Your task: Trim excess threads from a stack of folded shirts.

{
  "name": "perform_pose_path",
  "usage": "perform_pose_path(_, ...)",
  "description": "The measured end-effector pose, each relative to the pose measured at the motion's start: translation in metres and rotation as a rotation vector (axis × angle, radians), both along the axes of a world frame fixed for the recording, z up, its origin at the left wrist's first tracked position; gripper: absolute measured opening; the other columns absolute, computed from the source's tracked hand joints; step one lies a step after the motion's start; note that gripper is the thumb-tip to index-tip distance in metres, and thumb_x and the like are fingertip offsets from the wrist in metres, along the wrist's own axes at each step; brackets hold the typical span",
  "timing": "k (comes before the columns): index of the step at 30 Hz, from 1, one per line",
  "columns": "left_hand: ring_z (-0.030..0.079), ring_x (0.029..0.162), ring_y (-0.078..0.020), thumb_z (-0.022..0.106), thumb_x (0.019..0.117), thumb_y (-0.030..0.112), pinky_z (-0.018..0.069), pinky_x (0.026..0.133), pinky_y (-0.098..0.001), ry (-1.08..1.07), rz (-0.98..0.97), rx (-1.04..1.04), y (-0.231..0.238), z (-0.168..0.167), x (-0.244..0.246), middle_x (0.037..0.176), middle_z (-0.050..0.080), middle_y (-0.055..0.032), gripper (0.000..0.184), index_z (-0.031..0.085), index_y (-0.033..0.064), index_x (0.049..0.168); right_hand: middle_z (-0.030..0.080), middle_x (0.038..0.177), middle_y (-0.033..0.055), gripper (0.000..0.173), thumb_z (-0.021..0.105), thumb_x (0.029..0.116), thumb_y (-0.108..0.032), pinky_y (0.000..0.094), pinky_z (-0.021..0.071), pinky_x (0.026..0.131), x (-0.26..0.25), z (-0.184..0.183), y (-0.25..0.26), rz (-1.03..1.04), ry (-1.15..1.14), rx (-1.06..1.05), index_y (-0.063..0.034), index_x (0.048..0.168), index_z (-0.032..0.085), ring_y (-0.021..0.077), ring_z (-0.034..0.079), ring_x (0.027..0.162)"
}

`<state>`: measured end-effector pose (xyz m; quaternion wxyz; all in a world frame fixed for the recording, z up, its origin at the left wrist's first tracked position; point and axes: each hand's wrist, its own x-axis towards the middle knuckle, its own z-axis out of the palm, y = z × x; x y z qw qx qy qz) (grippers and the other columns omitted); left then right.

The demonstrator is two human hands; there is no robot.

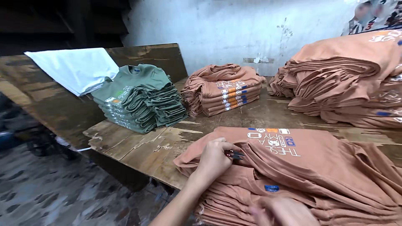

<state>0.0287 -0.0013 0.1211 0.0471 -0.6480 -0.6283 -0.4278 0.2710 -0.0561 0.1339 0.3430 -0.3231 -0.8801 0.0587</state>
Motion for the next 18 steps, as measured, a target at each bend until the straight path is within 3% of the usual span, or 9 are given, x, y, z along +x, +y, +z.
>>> perform_pose_path(2, 0.065, 0.075, -0.0034, 0.074, 0.0777, 0.012, 0.0562, 0.067, -0.0309, -0.009, 0.007, -0.056, -0.003, 0.003, 0.003, 0.077, 0.067, 0.0107, 0.024, 0.083, 0.0289, 0.092, 0.072, 0.093, 0.0075, 0.052, 0.065, 0.0934, -0.056, 0.0481, 0.0558, 0.076, -0.017, 0.005, 0.026, -0.186, 0.044, 0.001, -0.0070, 0.107, 0.074, 0.0255, 0.069, 0.087)
perform_pose_path(4, 0.068, 0.083, -0.0050, 0.072, 0.0779, 0.010, 0.0591, 0.074, -0.0347, -0.019, 0.004, -0.118, -0.007, 0.008, 0.005, 0.085, 0.072, 0.0099, 0.028, 0.083, 0.0288, 0.096, 0.072, 0.100, 0.0075, 0.055, 0.073, 0.0873, -0.050, 0.0467, 0.0595, 0.075, -0.034, -0.011, 0.042, -0.175, 0.060, -0.005, -0.0091, 0.123, 0.072, 0.0243, 0.071, 0.089)
perform_pose_path(5, 0.069, 0.085, -0.0053, 0.071, 0.0780, 0.010, 0.0594, 0.076, -0.0355, -0.029, -0.001, -0.145, -0.009, 0.009, 0.005, 0.088, 0.073, 0.0098, 0.029, 0.083, 0.0286, 0.098, 0.072, 0.096, 0.0063, 0.046, 0.075, 0.0862, -0.043, 0.0430, 0.0606, 0.072, -0.040, -0.021, 0.045, -0.150, 0.091, 0.016, -0.0125, 0.121, 0.075, 0.0222, 0.071, 0.086)
perform_pose_path(6, 0.069, 0.087, -0.0045, 0.070, 0.0779, 0.011, 0.0595, 0.078, -0.0346, -0.037, -0.009, -0.168, -0.013, 0.009, 0.005, 0.092, 0.074, 0.0102, 0.031, 0.082, 0.0292, 0.100, 0.071, 0.089, 0.0025, 0.029, 0.075, 0.0869, -0.036, 0.0359, 0.0608, 0.069, -0.043, -0.032, 0.046, -0.127, 0.157, 0.058, -0.0161, 0.107, 0.080, 0.0172, 0.071, 0.082)
perform_pose_path(7, 0.068, 0.090, -0.0042, 0.069, 0.0783, 0.013, 0.0595, 0.080, -0.0336, -0.045, -0.027, -0.193, -0.018, 0.008, 0.004, 0.095, 0.073, 0.0101, 0.034, 0.081, 0.0296, 0.105, 0.069, 0.084, -0.0005, 0.017, 0.076, 0.0876, -0.032, 0.0299, 0.0588, 0.070, -0.042, -0.039, 0.044, -0.099, 0.241, 0.098, -0.0190, 0.095, 0.082, 0.0129, 0.068, 0.081)
perform_pose_path(9, 0.067, 0.098, -0.0053, 0.073, 0.0805, 0.020, 0.0579, 0.088, -0.0320, -0.058, -0.102, -0.207, -0.032, 0.005, -0.002, 0.105, 0.071, 0.0077, 0.039, 0.077, 0.0292, 0.118, 0.063, 0.081, -0.0016, 0.008, 0.080, 0.0857, -0.029, 0.0270, 0.0494, 0.079, -0.032, -0.040, 0.033, -0.039, 0.410, 0.118, -0.0220, 0.084, 0.083, 0.0105, 0.060, 0.087)
perform_pose_path(10, 0.065, 0.102, -0.0057, 0.078, 0.0837, 0.027, 0.0564, 0.092, -0.0312, -0.065, -0.158, -0.182, -0.040, 0.002, -0.006, 0.107, 0.070, 0.0067, 0.038, 0.076, 0.0284, 0.121, 0.060, 0.081, -0.0029, 0.007, 0.082, 0.0849, -0.029, 0.0242, 0.0447, 0.083, -0.025, -0.039, 0.026, -0.011, 0.480, 0.086, -0.0229, 0.082, 0.082, 0.0078, 0.056, 0.090)
perform_pose_path(12, 0.065, 0.105, -0.0055, 0.081, 0.0865, 0.036, 0.0542, 0.097, -0.0316, -0.065, -0.269, -0.053, -0.051, -0.010, -0.014, 0.107, 0.072, 0.0079, 0.031, 0.077, 0.0278, 0.116, 0.059, 0.083, -0.0039, 0.007, 0.086, 0.0837, -0.028, 0.0217, 0.0431, 0.087, -0.013, -0.041, 0.016, 0.039, 0.573, -0.001, -0.0227, 0.081, 0.081, 0.0051, 0.055, 0.094)
perform_pose_path(18, 0.064, 0.104, -0.0104, 0.075, 0.0932, 0.027, 0.0486, 0.098, -0.0381, 0.067, -0.436, 0.177, -0.061, -0.027, -0.004, 0.105, 0.074, 0.0078, 0.016, 0.080, 0.0296, 0.108, 0.060, 0.094, -0.0047, 0.007, 0.084, 0.0862, -0.028, 0.0175, 0.0457, 0.088, -0.005, -0.050, 0.012, 0.181, 0.658, -0.190, -0.0225, 0.086, 0.080, 0.0028, 0.055, 0.100)
